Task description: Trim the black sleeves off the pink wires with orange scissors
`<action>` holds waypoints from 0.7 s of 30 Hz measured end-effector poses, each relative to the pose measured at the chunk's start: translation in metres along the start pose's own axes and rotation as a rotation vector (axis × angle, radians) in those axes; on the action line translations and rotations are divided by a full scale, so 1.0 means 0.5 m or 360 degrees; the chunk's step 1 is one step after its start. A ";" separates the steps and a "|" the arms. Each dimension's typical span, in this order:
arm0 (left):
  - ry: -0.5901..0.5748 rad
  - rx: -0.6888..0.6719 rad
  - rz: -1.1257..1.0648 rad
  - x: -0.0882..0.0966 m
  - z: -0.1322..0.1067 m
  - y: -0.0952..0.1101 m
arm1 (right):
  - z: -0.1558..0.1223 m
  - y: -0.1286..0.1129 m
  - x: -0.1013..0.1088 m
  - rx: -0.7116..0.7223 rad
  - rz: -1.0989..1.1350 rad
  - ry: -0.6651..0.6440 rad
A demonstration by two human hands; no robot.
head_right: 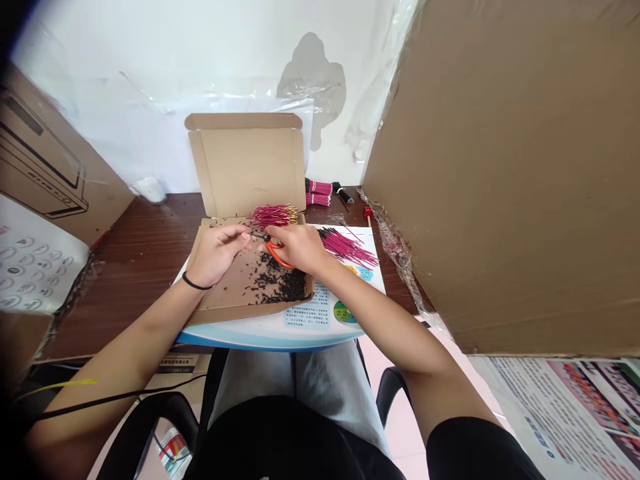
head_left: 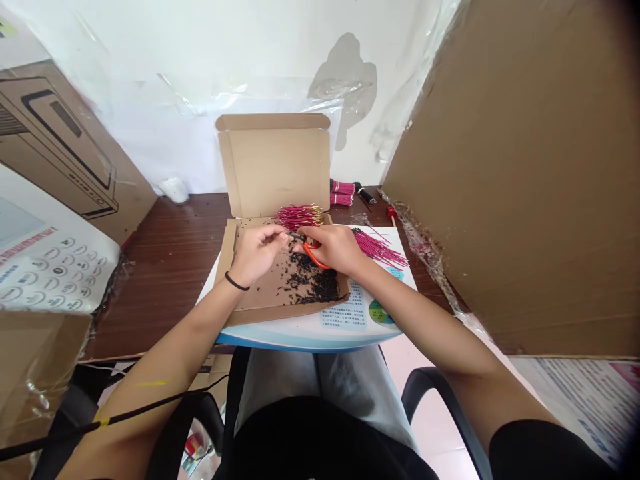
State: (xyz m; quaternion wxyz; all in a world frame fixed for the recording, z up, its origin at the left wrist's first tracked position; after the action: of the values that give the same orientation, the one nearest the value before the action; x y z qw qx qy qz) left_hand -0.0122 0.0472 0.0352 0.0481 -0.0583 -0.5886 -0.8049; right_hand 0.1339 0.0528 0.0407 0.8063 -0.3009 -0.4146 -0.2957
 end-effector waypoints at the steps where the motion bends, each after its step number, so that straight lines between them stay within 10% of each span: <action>1: -0.0092 0.0046 -0.0048 -0.006 0.000 0.001 | 0.001 -0.001 0.002 0.0058 -0.0040 -0.0001; 11: -0.1302 0.0869 -0.0575 -0.089 -0.062 -0.032 | -0.017 -0.059 0.014 0.0724 -0.0105 -0.0026; 17: -0.0090 -0.0106 0.0210 0.001 0.009 0.008 | 0.003 -0.001 0.011 -0.0030 -0.0062 0.0024; 21: 0.0320 -0.0589 0.0817 0.014 -0.012 0.047 | 0.005 -0.001 0.008 -0.0183 0.0186 0.0005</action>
State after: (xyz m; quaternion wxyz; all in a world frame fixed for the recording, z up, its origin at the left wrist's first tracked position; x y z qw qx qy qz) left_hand -0.0156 0.0344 0.0567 0.2957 -0.1326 -0.3908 -0.8615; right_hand 0.1340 0.0533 0.0453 0.8043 -0.3697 -0.3774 -0.2720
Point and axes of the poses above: each hand's wrist, its own z-axis towards the middle knuckle, its own x-axis out of the back of the hand, y = z × x, the point moved 8 cm from there along z, towards the middle knuckle, and after that the axes turned 1 degree about y, right-handed, at the moved point
